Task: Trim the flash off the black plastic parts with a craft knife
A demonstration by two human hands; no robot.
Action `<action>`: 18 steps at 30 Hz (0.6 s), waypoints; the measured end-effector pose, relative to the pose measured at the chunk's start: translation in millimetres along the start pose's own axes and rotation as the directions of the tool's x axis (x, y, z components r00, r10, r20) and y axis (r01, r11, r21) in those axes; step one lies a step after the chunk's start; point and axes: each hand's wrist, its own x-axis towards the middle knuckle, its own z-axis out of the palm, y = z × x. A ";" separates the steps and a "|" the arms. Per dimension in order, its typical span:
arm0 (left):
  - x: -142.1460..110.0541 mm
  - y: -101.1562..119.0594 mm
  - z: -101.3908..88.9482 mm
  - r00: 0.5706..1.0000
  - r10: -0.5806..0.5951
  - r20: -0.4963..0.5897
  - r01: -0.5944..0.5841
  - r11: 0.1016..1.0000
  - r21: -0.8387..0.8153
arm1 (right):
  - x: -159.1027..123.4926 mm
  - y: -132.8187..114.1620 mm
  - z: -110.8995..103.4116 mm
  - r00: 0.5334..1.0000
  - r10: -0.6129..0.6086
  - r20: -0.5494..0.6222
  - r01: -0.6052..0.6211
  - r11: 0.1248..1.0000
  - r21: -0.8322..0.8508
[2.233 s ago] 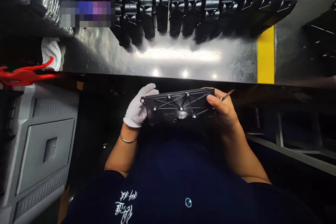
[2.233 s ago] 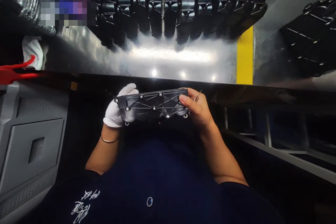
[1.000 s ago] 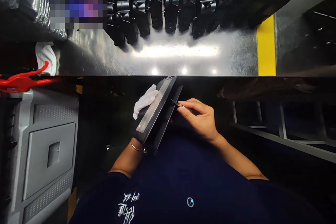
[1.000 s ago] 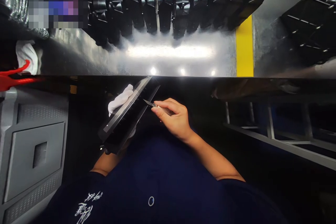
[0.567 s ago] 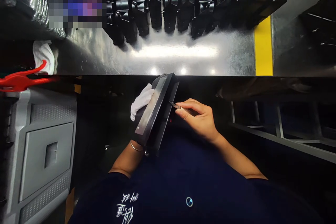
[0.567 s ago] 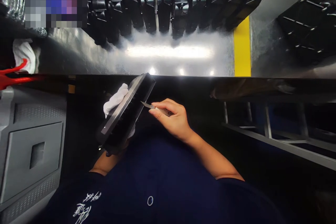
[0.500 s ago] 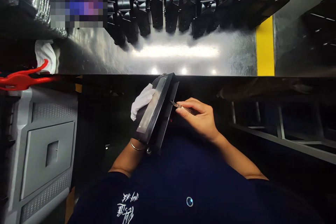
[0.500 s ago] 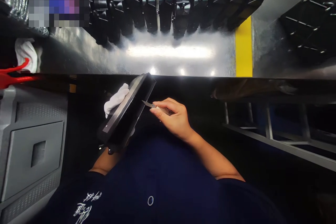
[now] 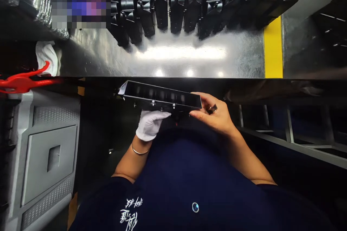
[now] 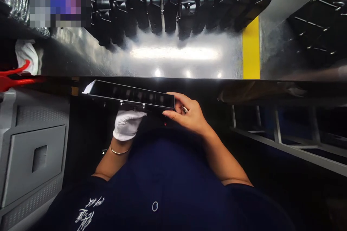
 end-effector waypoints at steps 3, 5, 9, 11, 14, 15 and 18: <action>2.9 14.4 14.4 0.999 -0.024 0.041 0.029 0.990 -0.137 | -1.9 -6.5 2.8 0.995 -0.077 -0.066 0.069 0.990 -0.121; 4.3 24.2 25.8 0.992 -0.056 0.110 0.087 0.948 -0.306 | -1.7 -8.7 11.5 0.976 -0.187 -0.107 0.164 0.966 -0.199; 9.0 35.3 43.6 0.988 -0.105 0.112 0.145 0.877 -0.457 | 0.2 -7.9 30.9 0.929 -0.344 -0.136 0.295 0.911 -0.288; 10.8 39.4 49.5 0.998 -0.063 0.002 0.057 0.889 -0.455 | 0.4 -6.5 35.2 0.937 -0.322 -0.136 0.277 0.922 -0.271; 10.1 47.7 55.4 0.981 0.117 -0.155 -0.173 0.889 -0.423 | 0.2 -6.3 35.1 0.965 -0.241 -0.105 0.215 0.954 -0.209; 9.0 50.5 56.7 0.968 0.179 -0.174 -0.236 0.881 -0.410 | 0.4 -7.3 34.4 0.967 -0.235 -0.102 0.212 0.958 -0.194; 4.5 55.4 57.6 0.958 0.265 -0.111 -0.288 0.876 -0.388 | 3.5 -14.1 32.3 0.936 -0.328 -0.126 0.299 0.933 -0.202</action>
